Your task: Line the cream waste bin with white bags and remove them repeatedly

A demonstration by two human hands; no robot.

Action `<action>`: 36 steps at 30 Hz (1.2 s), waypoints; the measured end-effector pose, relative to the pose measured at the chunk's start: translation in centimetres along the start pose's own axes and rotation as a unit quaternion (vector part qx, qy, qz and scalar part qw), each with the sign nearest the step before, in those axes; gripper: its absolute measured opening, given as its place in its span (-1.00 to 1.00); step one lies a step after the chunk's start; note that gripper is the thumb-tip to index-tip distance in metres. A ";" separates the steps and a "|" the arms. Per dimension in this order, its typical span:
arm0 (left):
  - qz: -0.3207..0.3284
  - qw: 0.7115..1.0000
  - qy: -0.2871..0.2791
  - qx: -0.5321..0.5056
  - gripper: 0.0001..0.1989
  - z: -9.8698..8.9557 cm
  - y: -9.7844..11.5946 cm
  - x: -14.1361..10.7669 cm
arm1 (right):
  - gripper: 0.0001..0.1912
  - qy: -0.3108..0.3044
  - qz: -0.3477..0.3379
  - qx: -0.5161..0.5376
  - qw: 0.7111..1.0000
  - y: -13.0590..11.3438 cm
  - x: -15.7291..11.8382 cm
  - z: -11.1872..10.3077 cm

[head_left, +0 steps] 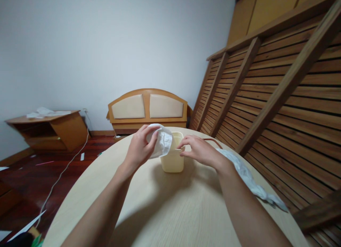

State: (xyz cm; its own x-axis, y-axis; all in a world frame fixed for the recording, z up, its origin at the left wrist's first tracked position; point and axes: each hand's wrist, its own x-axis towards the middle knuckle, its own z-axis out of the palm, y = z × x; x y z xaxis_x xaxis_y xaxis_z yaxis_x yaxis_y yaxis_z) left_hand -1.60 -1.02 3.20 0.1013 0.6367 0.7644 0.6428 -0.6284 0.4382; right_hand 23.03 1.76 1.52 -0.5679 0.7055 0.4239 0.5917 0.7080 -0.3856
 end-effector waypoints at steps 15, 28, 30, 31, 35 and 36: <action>0.007 0.978 -0.201 0.050 -0.70 1.3 2.3 -1.3 | -0.71 -0.006 0.020 0.012 1.000 -2.7 -1.6 -2.8; -0.069 0.990 -0.122 -0.023 -0.53 0.2 3.3 -1.0 | -0.90 0.055 0.032 0.179 0.982 -4.1 -0.9 -3.5; -0.056 0.993 -0.101 -0.036 -0.51 -0.6 3.6 -0.9 | -0.87 0.085 0.052 0.239 0.966 -3.7 -0.8 -3.6; -0.043 0.993 -0.100 -0.039 -0.51 -1.1 3.8 -0.8 | -0.85 0.104 0.060 0.259 0.959 -3.6 -0.8 -3.6; 0.009 0.990 -0.136 -0.023 -0.51 -2.7 5.1 -1.1 | -0.75 0.150 0.107 0.306 0.934 -2.9 -0.6 -3.9; 0.018 0.988 -0.154 -0.014 -0.49 -3.1 5.4 -1.2 | -0.71 0.156 0.120 0.314 0.929 -2.7 -0.5 -4.0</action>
State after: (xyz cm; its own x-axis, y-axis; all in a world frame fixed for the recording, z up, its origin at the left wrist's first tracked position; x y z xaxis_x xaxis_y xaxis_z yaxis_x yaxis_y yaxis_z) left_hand -0.56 -6.60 6.09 0.3523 0.7171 0.6013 0.6144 -0.6619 0.4294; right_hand 23.98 -0.68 5.61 -0.2106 0.8712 0.4434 0.1736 0.4797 -0.8601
